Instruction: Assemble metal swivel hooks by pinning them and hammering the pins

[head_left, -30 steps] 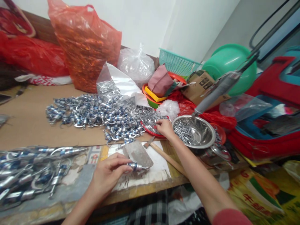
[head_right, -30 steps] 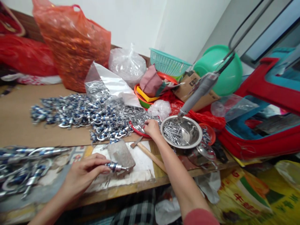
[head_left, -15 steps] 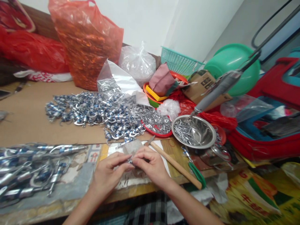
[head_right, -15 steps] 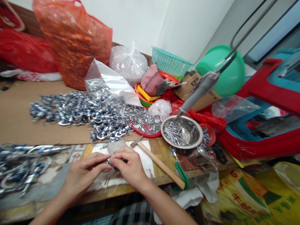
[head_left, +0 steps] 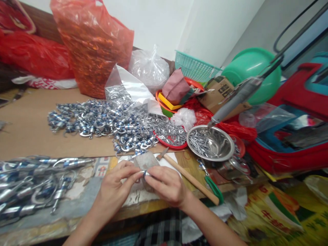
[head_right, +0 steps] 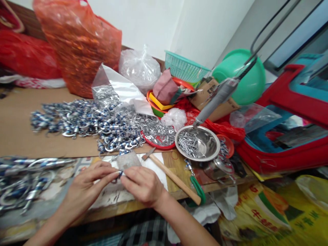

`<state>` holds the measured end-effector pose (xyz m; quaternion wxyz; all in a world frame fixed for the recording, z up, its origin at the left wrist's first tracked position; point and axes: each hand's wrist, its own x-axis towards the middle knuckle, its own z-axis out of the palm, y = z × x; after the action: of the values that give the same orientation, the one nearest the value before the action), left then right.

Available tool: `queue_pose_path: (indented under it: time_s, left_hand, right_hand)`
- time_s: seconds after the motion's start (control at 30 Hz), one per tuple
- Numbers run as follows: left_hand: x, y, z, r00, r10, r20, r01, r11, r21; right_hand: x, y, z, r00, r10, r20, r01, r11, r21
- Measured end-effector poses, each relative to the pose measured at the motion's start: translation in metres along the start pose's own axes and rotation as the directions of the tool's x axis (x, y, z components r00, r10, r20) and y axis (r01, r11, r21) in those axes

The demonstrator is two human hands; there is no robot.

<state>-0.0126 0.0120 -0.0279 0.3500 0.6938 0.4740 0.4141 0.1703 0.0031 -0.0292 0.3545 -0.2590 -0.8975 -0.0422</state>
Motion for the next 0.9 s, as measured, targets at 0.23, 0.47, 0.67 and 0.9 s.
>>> queue_pose_path:
  time_s: [0.23,0.47,0.67,0.9]
  left_hand:
    - [-0.005,-0.004,0.004,0.967,-0.256,0.002,0.251,0.944,-0.217]
    - [-0.01,-0.009,0.013,0.916,-0.391,0.093,0.389,0.803,-0.45]
    - [-0.003,-0.005,0.006,0.89,-0.386,0.243,0.456,0.772,-0.443]
    - [0.019,-0.008,-0.009,0.809,-0.325,0.49,0.549,0.714,-0.434]
  right_hand:
    - [0.005,-0.009,0.007,0.934,0.354,-0.056,-0.33,0.91,0.251]
    - [0.017,0.014,-0.001,0.799,0.579,0.163,-0.601,0.77,0.216]
    - [0.018,0.12,-0.01,0.438,0.897,0.059,-0.787,0.415,-0.457]
    - [0.02,0.159,0.009,0.363,0.926,0.108,-0.773,0.364,-0.52]
